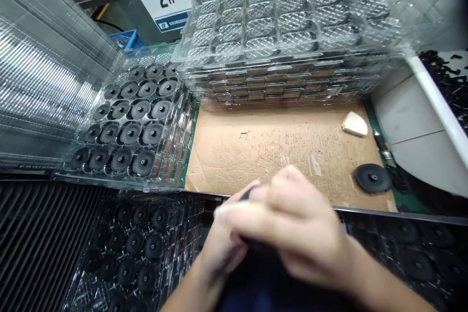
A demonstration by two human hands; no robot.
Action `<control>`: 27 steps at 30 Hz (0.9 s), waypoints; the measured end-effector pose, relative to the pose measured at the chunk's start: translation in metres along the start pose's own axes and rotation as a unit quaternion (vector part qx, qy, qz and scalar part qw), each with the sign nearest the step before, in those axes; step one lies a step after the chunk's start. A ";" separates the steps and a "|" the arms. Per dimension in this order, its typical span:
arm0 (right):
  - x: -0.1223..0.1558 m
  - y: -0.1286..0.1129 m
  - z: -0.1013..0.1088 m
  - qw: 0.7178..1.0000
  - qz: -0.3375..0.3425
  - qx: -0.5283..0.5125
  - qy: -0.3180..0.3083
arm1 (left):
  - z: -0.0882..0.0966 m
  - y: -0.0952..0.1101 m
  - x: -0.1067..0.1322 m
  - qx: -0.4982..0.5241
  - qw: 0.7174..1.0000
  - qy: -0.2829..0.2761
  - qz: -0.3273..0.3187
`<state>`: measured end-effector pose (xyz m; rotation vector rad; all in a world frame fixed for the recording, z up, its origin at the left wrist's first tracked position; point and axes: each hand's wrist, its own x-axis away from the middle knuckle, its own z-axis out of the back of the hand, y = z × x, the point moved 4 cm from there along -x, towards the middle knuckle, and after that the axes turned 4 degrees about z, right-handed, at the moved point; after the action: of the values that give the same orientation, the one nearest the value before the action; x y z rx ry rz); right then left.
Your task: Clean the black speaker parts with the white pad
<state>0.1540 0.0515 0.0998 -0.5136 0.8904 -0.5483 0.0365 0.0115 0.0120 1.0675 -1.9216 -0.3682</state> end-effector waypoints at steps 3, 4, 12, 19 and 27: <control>0.024 0.046 -0.004 0.981 -0.191 0.022 -0.004 | 0.003 0.003 -0.001 0.042 0.998 -0.004 -0.047; 0.037 0.061 -0.007 0.969 -0.243 0.038 -0.013 | 0.004 0.004 -0.001 0.061 0.997 -0.011 -0.050; 0.097 0.088 -0.043 0.947 -0.318 0.030 -0.043 | 0.007 0.005 -0.003 0.107 0.992 -0.042 -0.043; 0.020 0.008 -0.002 0.980 -0.164 0.050 0.105 | -0.002 0.003 -0.006 0.103 0.994 -0.009 -0.025; 0.001 0.003 -0.018 0.991 -0.134 0.028 0.003 | -0.004 0.007 -0.007 0.077 0.997 0.031 -0.002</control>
<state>0.1409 0.0501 0.0879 -0.5852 0.8139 -0.8174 0.0378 0.0217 0.0141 1.1694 -1.9172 -0.1892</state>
